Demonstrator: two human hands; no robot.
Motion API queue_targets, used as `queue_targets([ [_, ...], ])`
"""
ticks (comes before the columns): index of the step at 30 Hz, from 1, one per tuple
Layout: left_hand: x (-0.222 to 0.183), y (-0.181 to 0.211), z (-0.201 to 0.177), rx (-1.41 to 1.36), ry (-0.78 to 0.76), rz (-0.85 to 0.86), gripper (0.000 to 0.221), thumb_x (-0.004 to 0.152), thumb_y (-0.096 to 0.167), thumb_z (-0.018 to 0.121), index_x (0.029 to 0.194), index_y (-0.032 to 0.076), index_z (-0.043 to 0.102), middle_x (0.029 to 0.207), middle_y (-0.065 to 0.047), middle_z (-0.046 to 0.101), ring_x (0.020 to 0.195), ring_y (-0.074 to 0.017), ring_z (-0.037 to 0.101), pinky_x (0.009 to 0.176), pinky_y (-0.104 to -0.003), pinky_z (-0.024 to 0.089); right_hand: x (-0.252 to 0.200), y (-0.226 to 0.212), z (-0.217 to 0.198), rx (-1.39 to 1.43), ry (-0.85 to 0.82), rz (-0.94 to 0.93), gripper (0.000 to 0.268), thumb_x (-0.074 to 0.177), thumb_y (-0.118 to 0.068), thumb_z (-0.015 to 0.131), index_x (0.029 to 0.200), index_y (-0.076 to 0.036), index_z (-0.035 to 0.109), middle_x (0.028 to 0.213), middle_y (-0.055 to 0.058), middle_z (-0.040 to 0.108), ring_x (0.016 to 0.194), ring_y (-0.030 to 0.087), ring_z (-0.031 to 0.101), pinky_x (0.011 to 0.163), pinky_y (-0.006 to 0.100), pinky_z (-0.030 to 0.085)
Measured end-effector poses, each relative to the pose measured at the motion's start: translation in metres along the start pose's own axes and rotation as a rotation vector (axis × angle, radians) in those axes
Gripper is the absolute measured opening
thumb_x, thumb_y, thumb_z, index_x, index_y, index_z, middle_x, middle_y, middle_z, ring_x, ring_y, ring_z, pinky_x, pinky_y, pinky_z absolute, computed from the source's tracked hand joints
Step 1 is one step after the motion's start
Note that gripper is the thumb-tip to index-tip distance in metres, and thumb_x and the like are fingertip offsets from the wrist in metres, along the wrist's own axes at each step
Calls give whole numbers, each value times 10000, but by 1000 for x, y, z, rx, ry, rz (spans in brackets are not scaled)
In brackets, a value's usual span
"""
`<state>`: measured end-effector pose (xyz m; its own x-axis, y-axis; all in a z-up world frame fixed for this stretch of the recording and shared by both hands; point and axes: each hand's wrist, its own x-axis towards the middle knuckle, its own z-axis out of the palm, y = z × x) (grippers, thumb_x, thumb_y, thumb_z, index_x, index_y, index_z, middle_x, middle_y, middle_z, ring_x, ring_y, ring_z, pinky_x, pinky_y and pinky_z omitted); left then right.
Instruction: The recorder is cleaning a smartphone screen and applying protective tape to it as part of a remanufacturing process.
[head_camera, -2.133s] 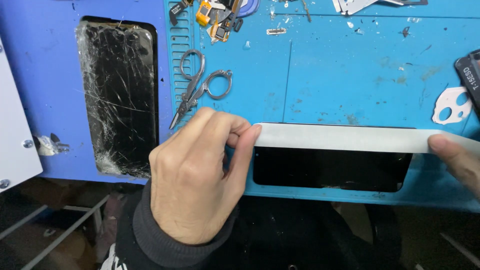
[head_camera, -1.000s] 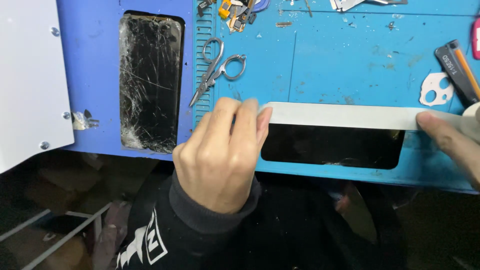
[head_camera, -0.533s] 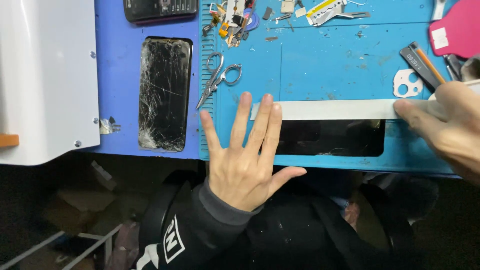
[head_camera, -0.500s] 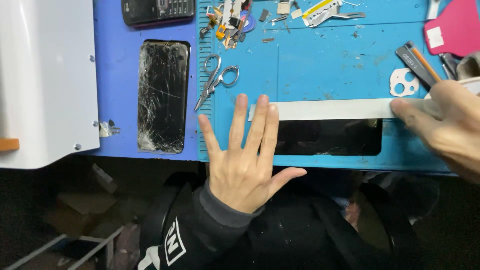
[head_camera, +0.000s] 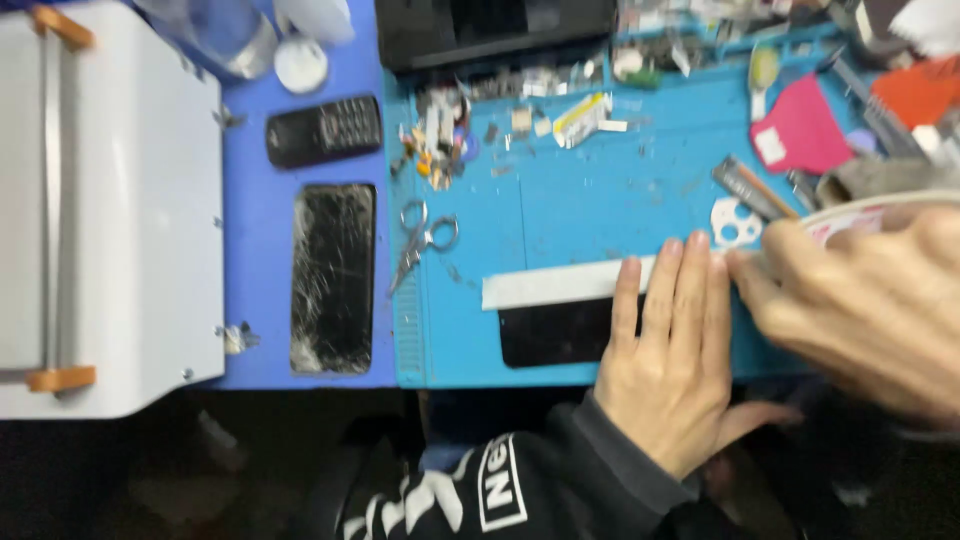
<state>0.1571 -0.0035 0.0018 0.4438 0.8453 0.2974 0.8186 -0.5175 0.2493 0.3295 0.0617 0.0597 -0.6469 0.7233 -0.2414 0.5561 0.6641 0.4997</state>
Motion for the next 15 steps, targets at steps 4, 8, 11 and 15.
queue_targets([
  [4, -2, -8, 1, 44, 125, 44, 1266, 733, 809, 638, 1597, -87, 405, 1682, -256, 392, 1615, -368, 358, 1372, -511, 207, -3, 2, 1, 12, 381, 67, 519, 734, -345, 608, 1207, -158, 715, 878, 26, 630, 496, 187, 638, 419, 374, 514],
  [8, 0, -14, 0, -137, 115, 97, 1211, 761, 752, 680, 1500, -174, 428, 1596, -357, 428, 1560, -453, 392, 1331, -543, 207, 2, 3, 25, 57, -28, 176, 389, 919, -375, 551, 1231, -159, 633, 988, 10, 630, 655, 169, 704, 512, 357, 525],
  [11, 7, -19, -8, -174, 80, 104, 1099, 800, 672, 702, 1460, -177, 473, 1535, -363, 478, 1513, -442, 432, 1309, -611, 174, 10, 2, 9, 119, -150, 218, 263, 905, -366, 577, 1071, -168, 628, 1104, 33, 610, 720, 170, 721, 529, 353, 550],
  [15, 25, -27, -11, -35, 129, 93, 550, 936, 393, 702, 1295, -20, 646, 1361, -163, 636, 1443, -345, 540, 1340, -689, 120, 18, 1, -17, 230, -120, 258, 283, 804, -313, 621, 1036, -151, 635, 1262, 87, 570, 713, 211, 738, 522, 376, 598],
])
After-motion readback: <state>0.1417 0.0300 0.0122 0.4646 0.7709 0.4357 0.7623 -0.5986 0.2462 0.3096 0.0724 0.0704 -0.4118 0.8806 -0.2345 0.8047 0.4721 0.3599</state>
